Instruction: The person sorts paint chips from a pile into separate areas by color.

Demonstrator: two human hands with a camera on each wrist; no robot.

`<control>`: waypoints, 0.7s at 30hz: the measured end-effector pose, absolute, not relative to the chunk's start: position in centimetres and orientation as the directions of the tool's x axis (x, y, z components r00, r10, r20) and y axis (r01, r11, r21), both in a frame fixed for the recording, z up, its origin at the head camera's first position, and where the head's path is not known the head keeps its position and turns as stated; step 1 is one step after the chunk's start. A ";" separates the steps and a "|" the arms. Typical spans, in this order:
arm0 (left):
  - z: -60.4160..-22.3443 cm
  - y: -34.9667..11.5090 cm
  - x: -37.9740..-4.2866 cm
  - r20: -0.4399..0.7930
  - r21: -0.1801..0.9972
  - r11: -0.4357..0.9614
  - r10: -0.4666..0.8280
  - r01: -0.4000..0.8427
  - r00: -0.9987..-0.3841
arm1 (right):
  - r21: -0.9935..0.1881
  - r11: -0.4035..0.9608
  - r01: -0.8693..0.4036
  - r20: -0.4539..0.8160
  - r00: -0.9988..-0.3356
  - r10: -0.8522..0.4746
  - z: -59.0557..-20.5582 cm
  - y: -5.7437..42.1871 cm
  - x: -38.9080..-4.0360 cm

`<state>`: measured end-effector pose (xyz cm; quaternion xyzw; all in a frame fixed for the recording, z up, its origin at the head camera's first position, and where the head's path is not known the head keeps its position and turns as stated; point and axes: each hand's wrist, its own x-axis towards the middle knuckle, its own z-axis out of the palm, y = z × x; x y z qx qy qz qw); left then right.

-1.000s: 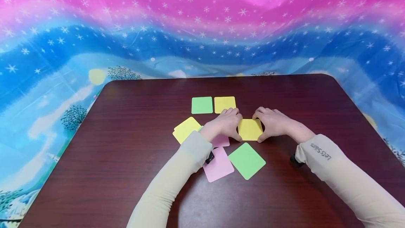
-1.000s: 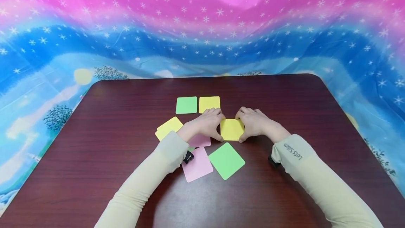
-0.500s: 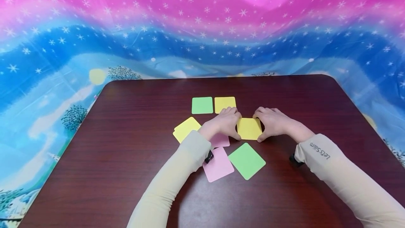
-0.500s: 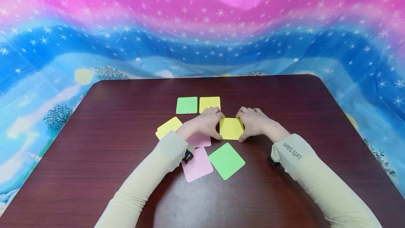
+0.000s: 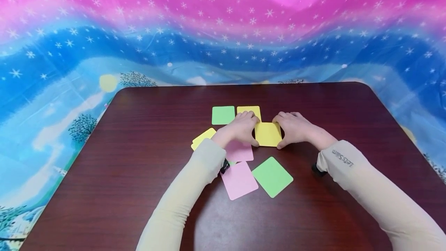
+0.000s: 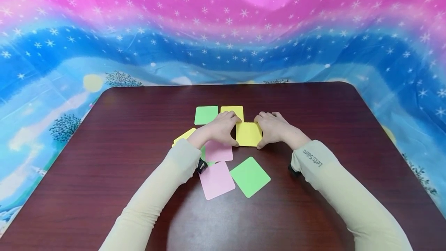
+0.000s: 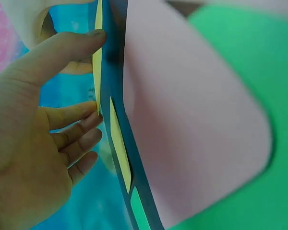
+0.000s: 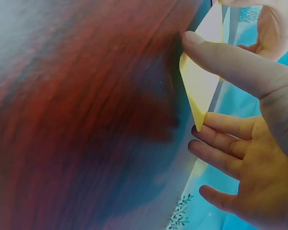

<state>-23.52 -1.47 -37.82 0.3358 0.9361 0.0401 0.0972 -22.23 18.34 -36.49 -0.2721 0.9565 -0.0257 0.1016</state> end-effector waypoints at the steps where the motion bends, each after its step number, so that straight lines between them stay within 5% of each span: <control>1: -37.8 -1.6 -23.7 -0.152 0.146 0.773 0.634 0.617 -0.759 | -0.106 0.851 -0.514 -0.180 -0.832 -0.525 -36.4 18.2 -22.4; 21: -37.2 -4.6 -25.9 -0.132 0.240 0.808 0.576 0.538 -0.807 | -0.157 0.846 -0.509 -0.131 -0.839 -0.529 -36.2 16.2 -25.2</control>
